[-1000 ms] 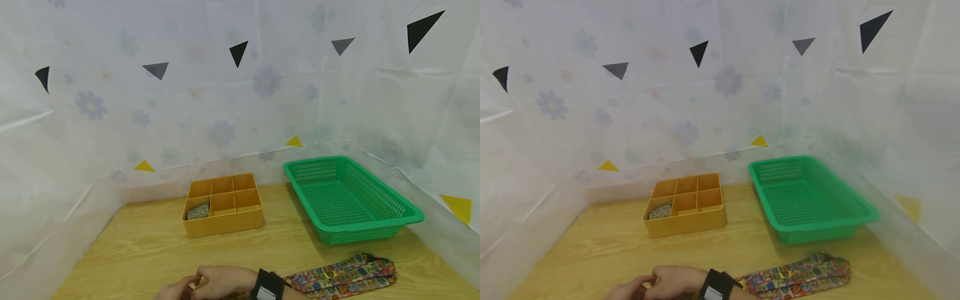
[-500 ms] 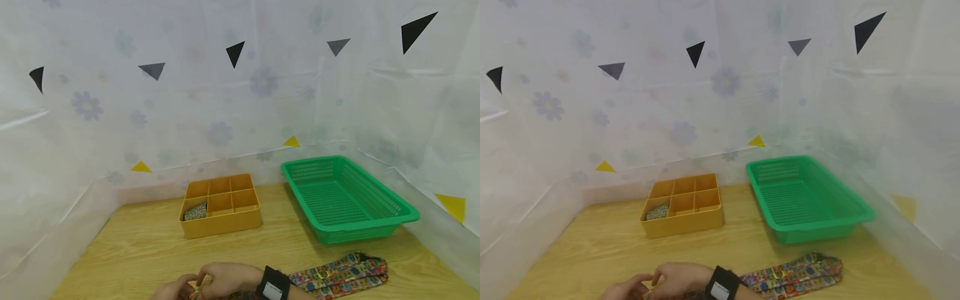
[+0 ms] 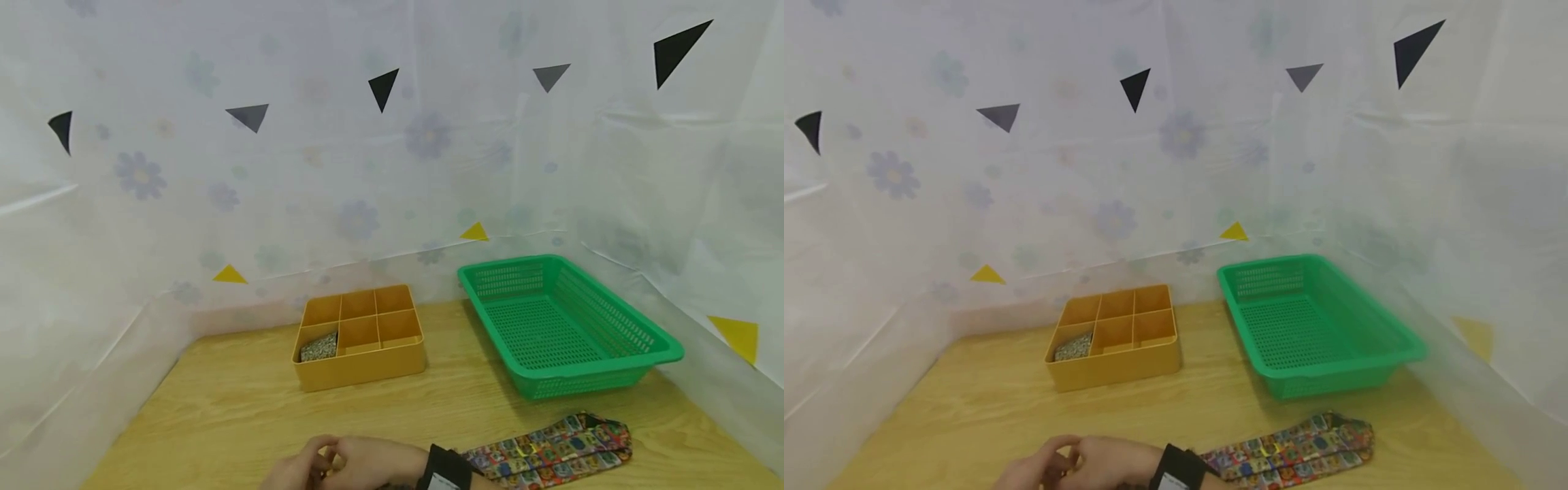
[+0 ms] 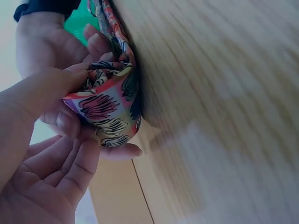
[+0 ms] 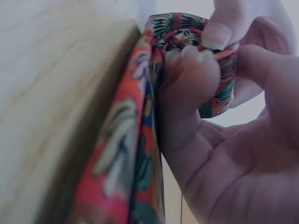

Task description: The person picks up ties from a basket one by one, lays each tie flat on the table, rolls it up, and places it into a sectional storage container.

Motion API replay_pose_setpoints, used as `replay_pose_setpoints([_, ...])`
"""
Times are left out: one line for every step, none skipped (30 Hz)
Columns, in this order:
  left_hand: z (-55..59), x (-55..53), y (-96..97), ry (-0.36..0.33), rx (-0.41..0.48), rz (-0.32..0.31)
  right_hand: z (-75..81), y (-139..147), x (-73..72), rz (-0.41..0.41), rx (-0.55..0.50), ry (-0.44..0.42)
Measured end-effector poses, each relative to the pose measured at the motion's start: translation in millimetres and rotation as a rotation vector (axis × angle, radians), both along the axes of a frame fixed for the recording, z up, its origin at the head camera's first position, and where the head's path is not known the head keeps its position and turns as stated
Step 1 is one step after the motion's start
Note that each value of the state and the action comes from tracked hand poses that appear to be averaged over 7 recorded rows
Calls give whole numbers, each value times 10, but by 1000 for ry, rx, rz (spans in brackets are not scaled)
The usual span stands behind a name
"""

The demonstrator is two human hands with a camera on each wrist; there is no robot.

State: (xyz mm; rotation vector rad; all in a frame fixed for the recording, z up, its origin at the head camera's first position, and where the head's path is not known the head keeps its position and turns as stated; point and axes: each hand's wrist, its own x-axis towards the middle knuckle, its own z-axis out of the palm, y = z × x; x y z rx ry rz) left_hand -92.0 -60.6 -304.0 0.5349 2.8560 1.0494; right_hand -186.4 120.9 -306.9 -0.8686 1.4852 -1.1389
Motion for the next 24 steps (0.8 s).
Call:
replay_pose_setpoints([0,-1,16,-5,2,9,4,8,-2,2,1,4])
replay_pose_setpoints([0,-1,31,-16,2,21,3,17,-4,0,1,6])
replay_pose_setpoints([4,0,41,-34,2,34,-4,24,-10,-2,6,2])
replay_pose_setpoints([6,-1,46,-58,0,45,-16,29,-20,-4,15,-2])
replay_pose_setpoints([6,-1,48,-83,-9,55,-27,32,-28,-4,19,-13])
replay_pose_setpoints([-14,5,47,-79,-30,63,-37,36,-37,-9,25,-25])
replay_pose_setpoints([-36,10,46,-85,-52,76,-41,40,-43,-15,38,-45])
replay_pose_setpoints([-60,20,41,-91,-68,85,-50,43,-50,-21,49,-67])
replay_pose_setpoints([-85,30,37,-83,-82,87,-55,48,-56,-26,61,-82])
replay_pose_setpoints([-113,41,34,-64,-91,86,-55,50,-61,-30,70,-93])
replay_pose_setpoints([-138,51,32,-56,-92,89,-50,55,-66,-33,79,-107])
replay_pose_setpoints([-159,58,31,-48,-89,90,-50,59,-69,-36,86,-114])
replay_pose_setpoints([-161,58,32,-68,-76,89,-52,63,-72,-36,94,-121])
replay_pose_setpoints([-161,59,32,-68,-65,81,-55,66,-77,-33,97,-118])
replay_pose_setpoints([-163,55,33,-63,-60,74,-56,67,-81,-30,98,-115])
replay_pose_setpoints([-164,50,31,-56,-61,65,-57,67,-85,-27,100,-112])
replay_pose_setpoints([-165,46,29,-39,-67,58,-54,67,-88,-24,101,-104])
replay_pose_setpoints([-168,45,27,-6,-76,49,-51,67,-88,-20,101,-97])
replay_pose_setpoints([-172,46,26,30,-82,38,-44,68,-89,-16,103,-87])
replay_pose_setpoints([-172,48,24,51,-84,33,-38,68,-88,-12,103,-68])
replay_pose_setpoints([-175,47,19,65,-88,27,-31,69,-87,-11,105,-48])
replay_pose_setpoints([-176,49,13,78,-90,19,-21,72,-86,-10,108,-25])
replay_pose_setpoints([-176,48,7,75,-84,15,-10,76,-84,-11,110,-6])
replay_pose_setpoints([-172,46,-1,46,-73,13,1,81,-82,-14,114,9])
